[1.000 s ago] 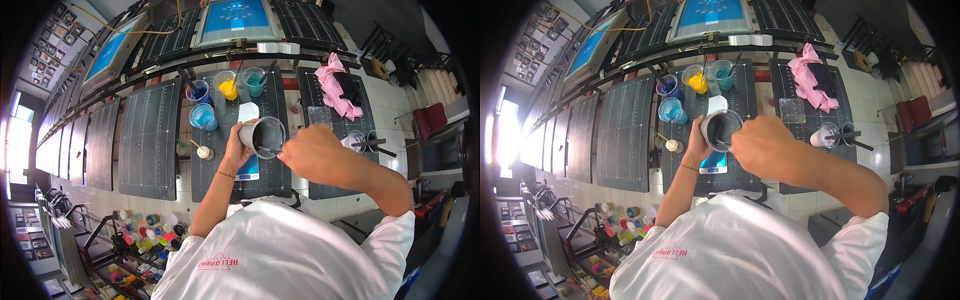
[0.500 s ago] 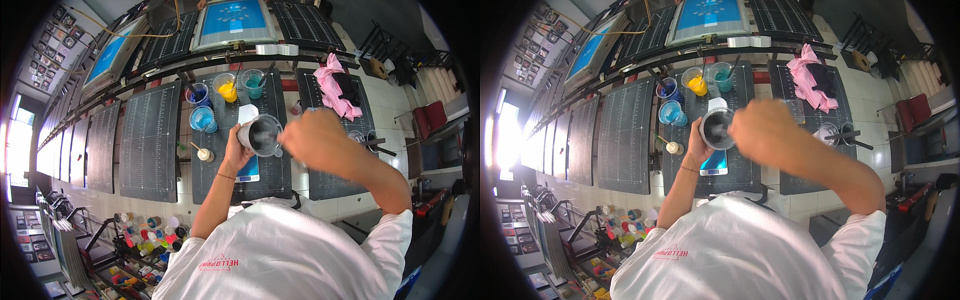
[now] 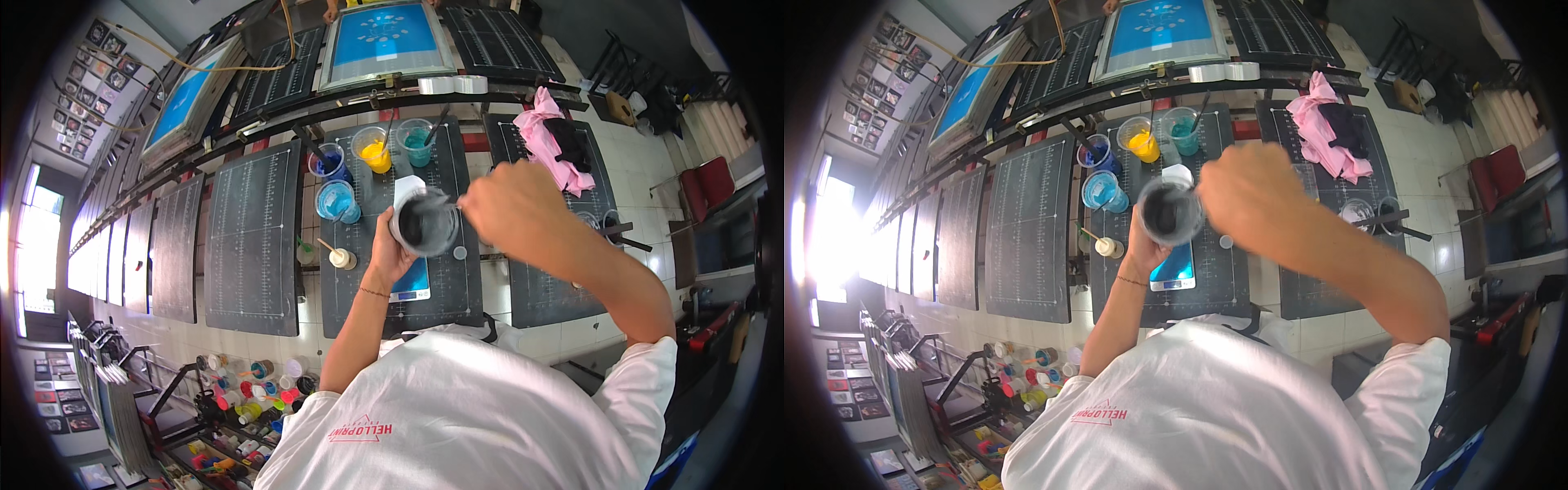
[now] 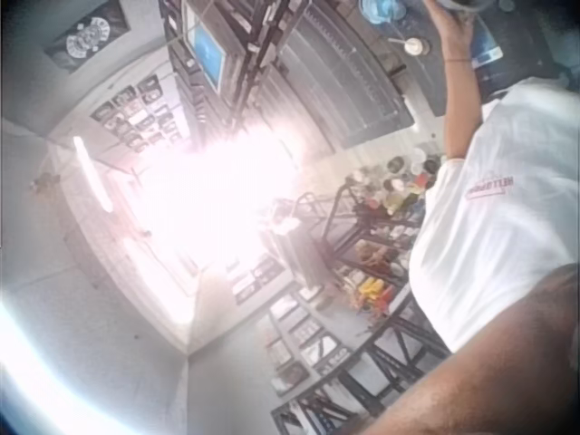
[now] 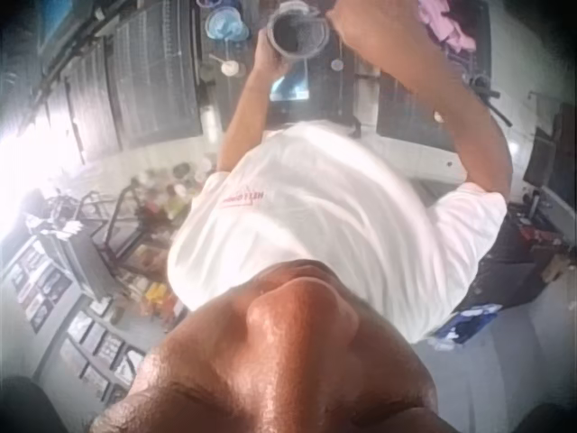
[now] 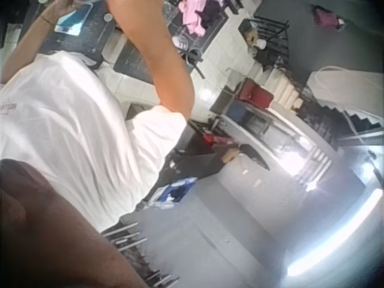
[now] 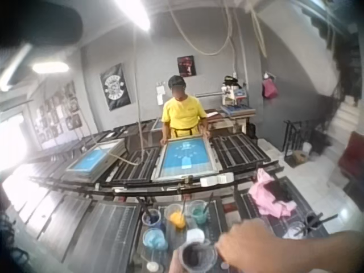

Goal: The person weighs a quantity of white ink on a digital scale, adds a liquid from a bottle using a wooden stick, and then mixes the components in a plastic cup using a metal spatula.

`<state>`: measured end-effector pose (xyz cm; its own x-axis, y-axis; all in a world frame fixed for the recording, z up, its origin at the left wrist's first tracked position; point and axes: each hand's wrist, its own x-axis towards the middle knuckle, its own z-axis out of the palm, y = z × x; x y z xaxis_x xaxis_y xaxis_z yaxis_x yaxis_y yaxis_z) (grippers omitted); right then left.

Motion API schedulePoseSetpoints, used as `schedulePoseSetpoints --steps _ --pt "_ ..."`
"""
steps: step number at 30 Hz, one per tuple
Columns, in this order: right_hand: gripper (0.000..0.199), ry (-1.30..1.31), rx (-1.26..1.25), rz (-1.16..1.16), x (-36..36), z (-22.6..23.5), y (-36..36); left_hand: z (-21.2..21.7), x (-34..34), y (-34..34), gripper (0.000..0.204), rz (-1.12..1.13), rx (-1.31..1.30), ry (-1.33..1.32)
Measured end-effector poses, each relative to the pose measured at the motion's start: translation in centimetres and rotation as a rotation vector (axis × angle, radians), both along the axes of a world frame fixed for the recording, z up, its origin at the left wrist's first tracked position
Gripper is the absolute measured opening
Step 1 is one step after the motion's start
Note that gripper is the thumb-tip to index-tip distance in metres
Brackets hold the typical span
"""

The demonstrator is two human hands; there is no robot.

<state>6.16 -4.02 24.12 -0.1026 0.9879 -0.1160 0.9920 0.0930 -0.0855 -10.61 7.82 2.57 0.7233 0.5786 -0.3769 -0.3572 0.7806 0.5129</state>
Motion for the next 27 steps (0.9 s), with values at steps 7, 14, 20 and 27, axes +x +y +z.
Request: schedulePoseSetpoints --steps 7,14,20,27 --pt "0.038 -0.021 0.105 -0.027 1.5 -0.6 0.9 -1.9 -0.5 0.5 0.051 -0.114 -0.011 -0.257" --pt "0.015 0.005 0.015 -0.04 1.0 -0.7 0.1 0.2 0.6 -0.7 0.054 0.017 -0.009 0.042" --pt "0.013 0.017 0.058 0.024 0.5 -0.4 -0.3 -0.9 0.5 -0.6 0.055 0.027 0.024 0.039" --pt "0.012 0.073 0.131 -0.02 0.7 -1.2 -0.3 2.9 1.4 -1.9 0.054 0.145 -0.015 0.178"
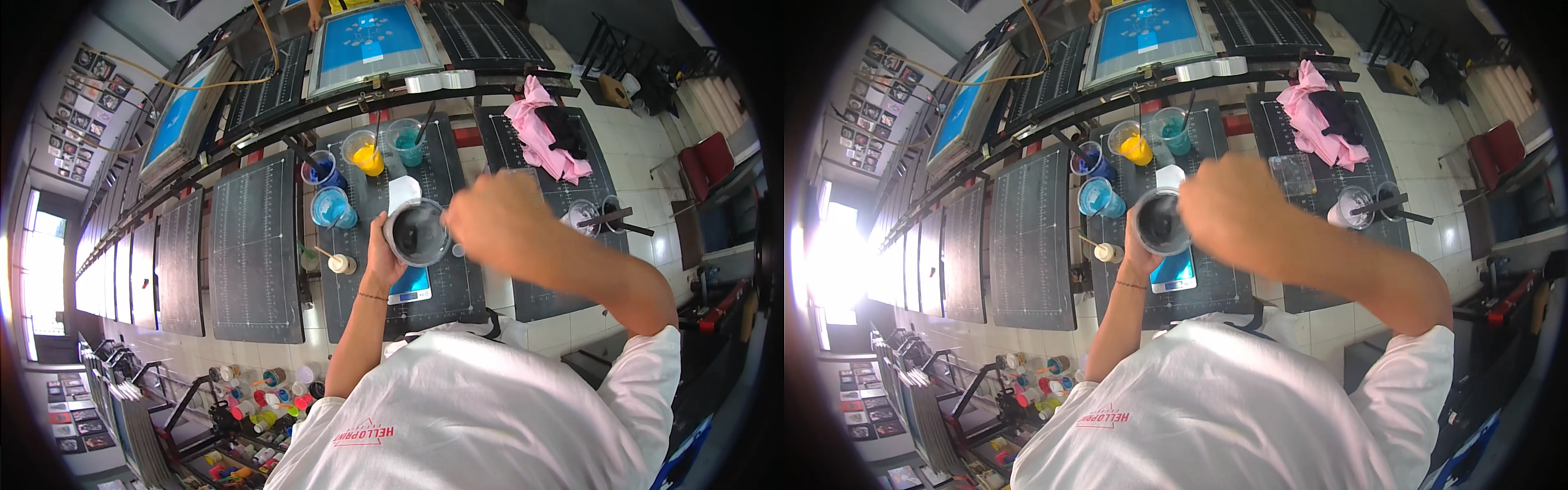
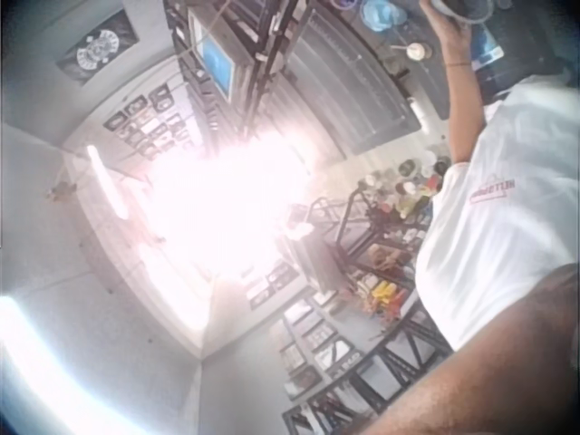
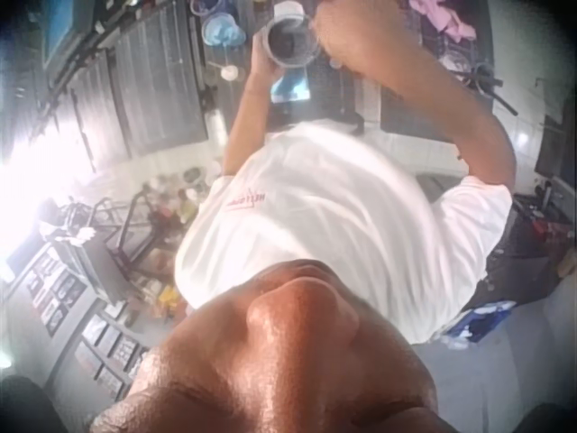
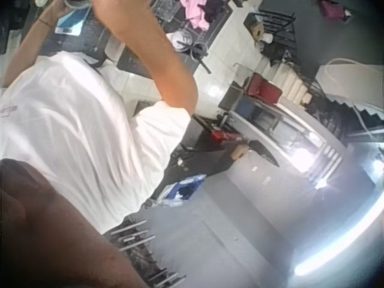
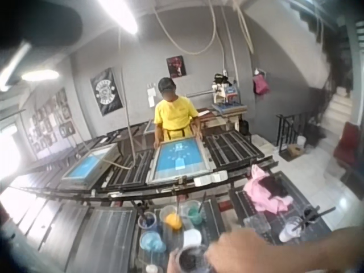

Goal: The person weighs a quantity of white ink on a digital scale, adds a liquid from a bottle using a wooden stick, and then mixes the components in a plastic cup using a metal spatula.

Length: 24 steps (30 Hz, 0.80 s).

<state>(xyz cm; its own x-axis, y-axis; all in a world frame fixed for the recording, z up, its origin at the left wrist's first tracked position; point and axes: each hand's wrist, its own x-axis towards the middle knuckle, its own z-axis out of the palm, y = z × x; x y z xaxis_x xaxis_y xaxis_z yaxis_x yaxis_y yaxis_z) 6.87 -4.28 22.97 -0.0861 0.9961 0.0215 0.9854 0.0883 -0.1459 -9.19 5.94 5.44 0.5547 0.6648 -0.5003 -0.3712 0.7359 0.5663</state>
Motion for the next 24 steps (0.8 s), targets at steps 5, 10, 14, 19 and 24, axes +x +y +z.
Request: schedulePoseSetpoints --steps 5,10,14,19,24 --pt "0.032 -0.117 -0.187 0.231 -1.1 -0.6 -1.2 -2.9 -0.7 1.3 0.053 -0.107 0.015 -0.076" --pt "0.024 -0.164 -0.167 0.133 -0.4 -0.4 -0.4 -3.1 -1.1 1.5 0.053 -0.097 0.009 -0.125" --pt "0.01 -0.086 -0.084 0.128 -0.3 -0.5 -0.1 -4.5 -2.1 1.9 0.054 -0.147 0.068 -0.188" --pt "0.025 -0.088 -0.168 0.105 -1.1 0.9 -1.9 -3.6 -1.4 1.5 0.052 -0.129 0.084 -0.357" --pt "0.034 -0.083 -0.158 0.063 -1.1 5.4 -2.9 -6.2 -2.2 0.9 0.062 -0.19 -0.12 -0.783"
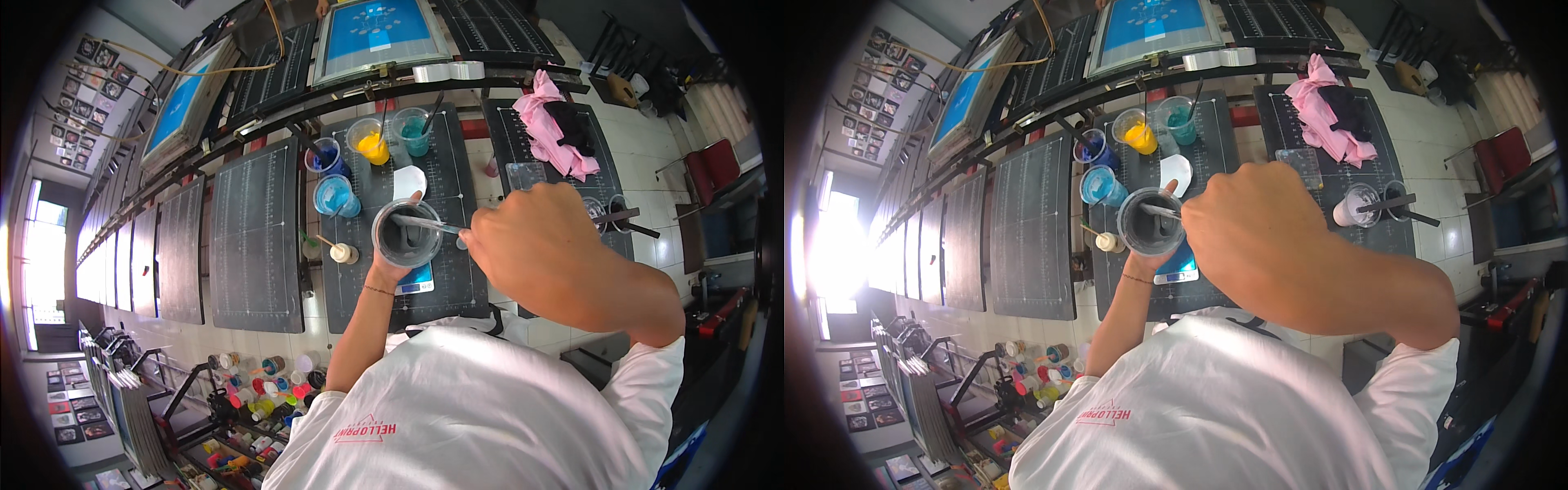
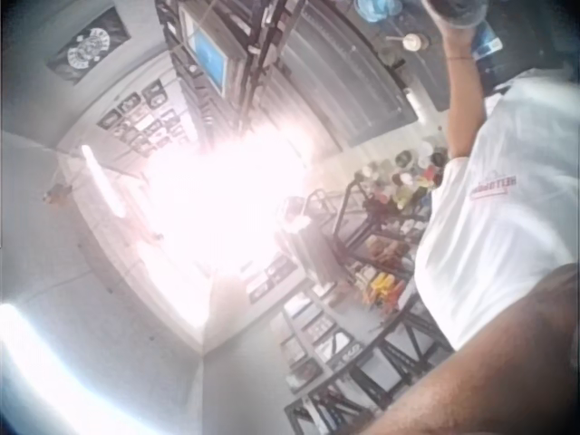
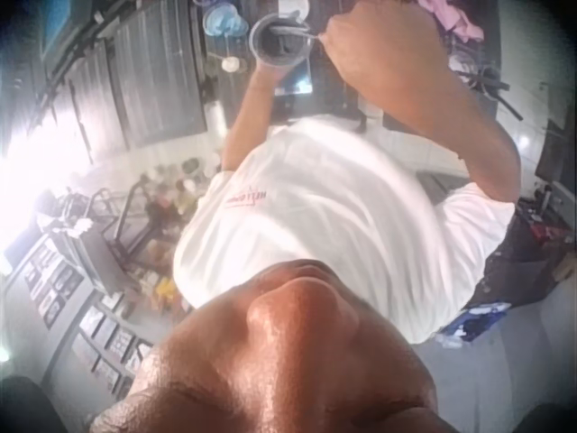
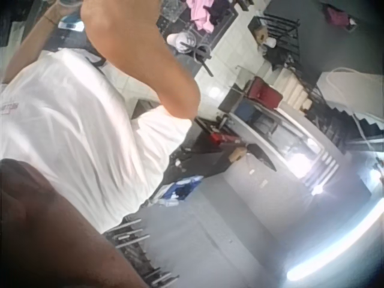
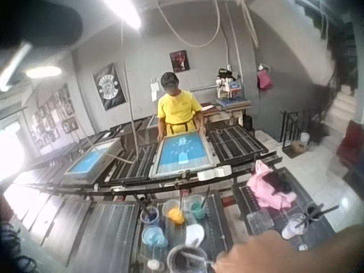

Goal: The person weighs a quantity of white ink on a digital scale, adds a liquid from a bottle using a wooden stick, and then mixes the components in a plastic cup using a metal spatula.

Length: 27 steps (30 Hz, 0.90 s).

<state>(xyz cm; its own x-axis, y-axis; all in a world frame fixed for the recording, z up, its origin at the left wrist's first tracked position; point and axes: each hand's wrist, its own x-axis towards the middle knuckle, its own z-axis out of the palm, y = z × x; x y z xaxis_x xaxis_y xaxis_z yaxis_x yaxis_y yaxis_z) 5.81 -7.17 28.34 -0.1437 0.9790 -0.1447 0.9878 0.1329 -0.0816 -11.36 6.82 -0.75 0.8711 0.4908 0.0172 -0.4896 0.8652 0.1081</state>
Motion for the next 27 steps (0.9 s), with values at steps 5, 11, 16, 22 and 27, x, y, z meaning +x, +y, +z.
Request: schedulePoseSetpoints --steps 5,11,16,22,27 --pt "0.033 -0.05 -0.009 -0.02 -0.3 0.6 -0.6 -0.2 0.2 -0.4 0.067 -0.033 -0.066 -0.068" --pt "0.028 -0.072 -0.049 0.042 -1.0 -1.7 0.2 -0.4 1.0 -0.8 0.059 -0.01 0.0 0.059" --pt "0.016 -0.057 -0.087 0.136 -1.0 -4.0 1.3 -0.8 0.8 -0.5 0.057 -0.03 0.086 0.15" --pt "0.027 0.042 -0.064 0.01 -0.1 -6.1 0.6 1.5 1.8 -1.4 0.058 0.113 0.23 0.458" --pt "0.031 0.246 0.06 -0.271 1.5 -7.2 -0.4 -0.6 0.4 -1.2 0.059 0.181 0.275 0.473"
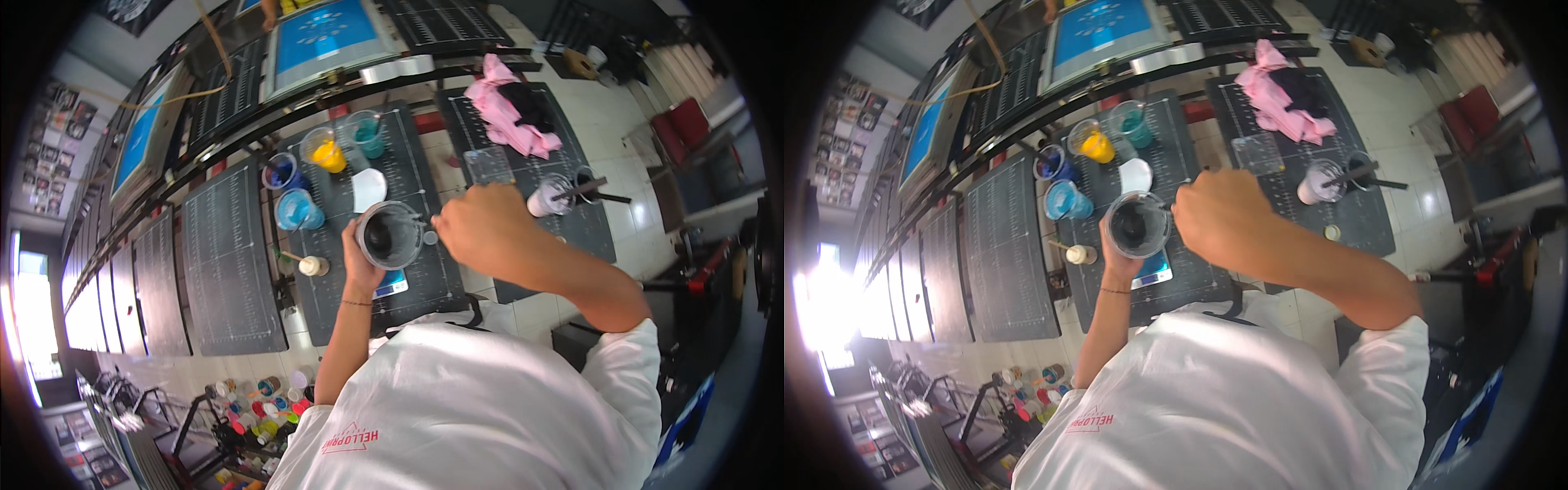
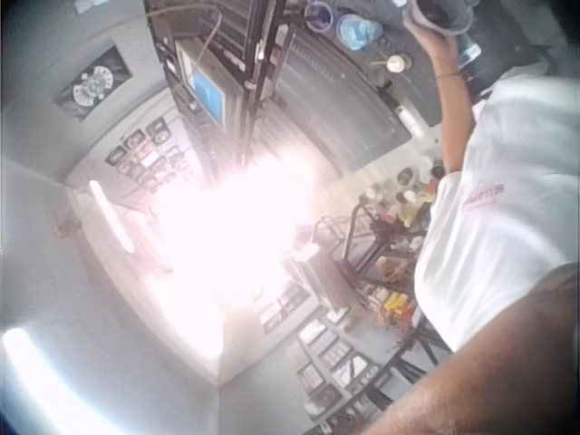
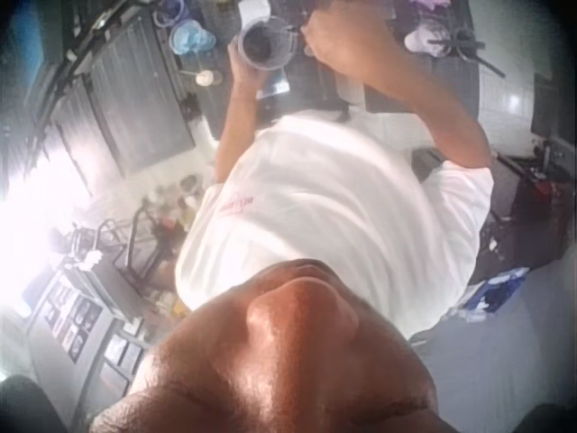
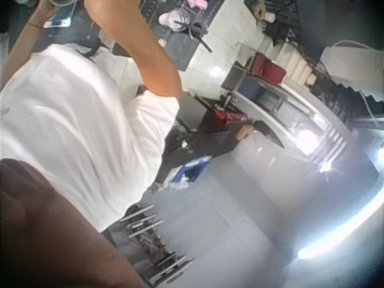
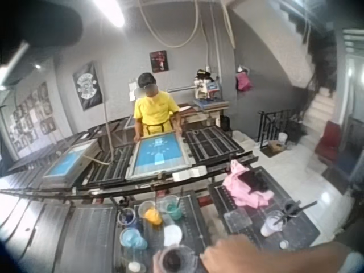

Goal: The person weighs a quantity of white ink on a digital scale, adds a liquid from a bottle using a wooden stick, and then mixes the components in a plastic cup using a metal spatula.

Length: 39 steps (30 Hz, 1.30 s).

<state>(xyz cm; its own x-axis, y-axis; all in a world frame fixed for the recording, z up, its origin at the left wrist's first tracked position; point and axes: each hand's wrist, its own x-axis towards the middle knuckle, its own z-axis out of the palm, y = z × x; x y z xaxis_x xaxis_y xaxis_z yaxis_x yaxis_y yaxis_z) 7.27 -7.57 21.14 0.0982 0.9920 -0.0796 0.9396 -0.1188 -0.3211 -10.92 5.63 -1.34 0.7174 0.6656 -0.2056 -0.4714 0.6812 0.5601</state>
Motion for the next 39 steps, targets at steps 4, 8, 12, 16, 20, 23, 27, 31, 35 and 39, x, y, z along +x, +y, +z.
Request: schedulePoseSetpoints --steps 4,8,12,16,20,23,27,31,35,39 --pt "0.035 0.157 -0.257 0.129 -1.0 -1.2 -3.0 -0.4 0.5 -1.4 0.052 -0.102 -0.181 -0.02" --pt "0.028 0.343 0.106 -0.173 0.1 -0.7 -6.5 -3.1 1.0 -2.6 0.05 -0.446 -0.258 -0.186" --pt "0.019 0.615 0.433 -0.488 1.3 -3.6 -10.0 -1.3 4.2 -5.0 0.056 -0.663 -0.278 -0.023" --pt "0.023 0.888 0.546 -0.746 1.9 -6.9 -13.7 -0.2 6.6 -6.4 0.058 -0.774 -0.377 0.05" --pt "0.037 1.144 0.672 -0.853 2.5 -7.6 -16.7 -4.3 6.1 -6.2 0.061 -0.916 -0.553 -0.315" --pt "0.036 1.031 0.571 -1.014 3.4 -9.4 -17.8 -4.4 6.0 -6.1 0.069 -0.928 -0.557 -0.426" --pt "0.032 0.904 0.303 -1.058 4.7 -14.1 -19.0 -2.7 5.9 -5.6 0.083 -0.89 -0.293 -0.326" --pt "0.032 0.897 0.229 -1.01 5.3 -17.8 -19.4 0.3 7.2 -5.0 0.074 -0.904 0.098 -0.218" --pt "0.032 0.85 0.124 -0.996 7.1 -20.1 -19.5 1.2 9.6 -6.5 0.069 -0.664 0.313 0.222" --pt "0.034 0.702 0.032 -0.953 9.7 -21.8 -20.5 -2.6 14.4 -7.7 0.075 -0.528 0.741 0.382"
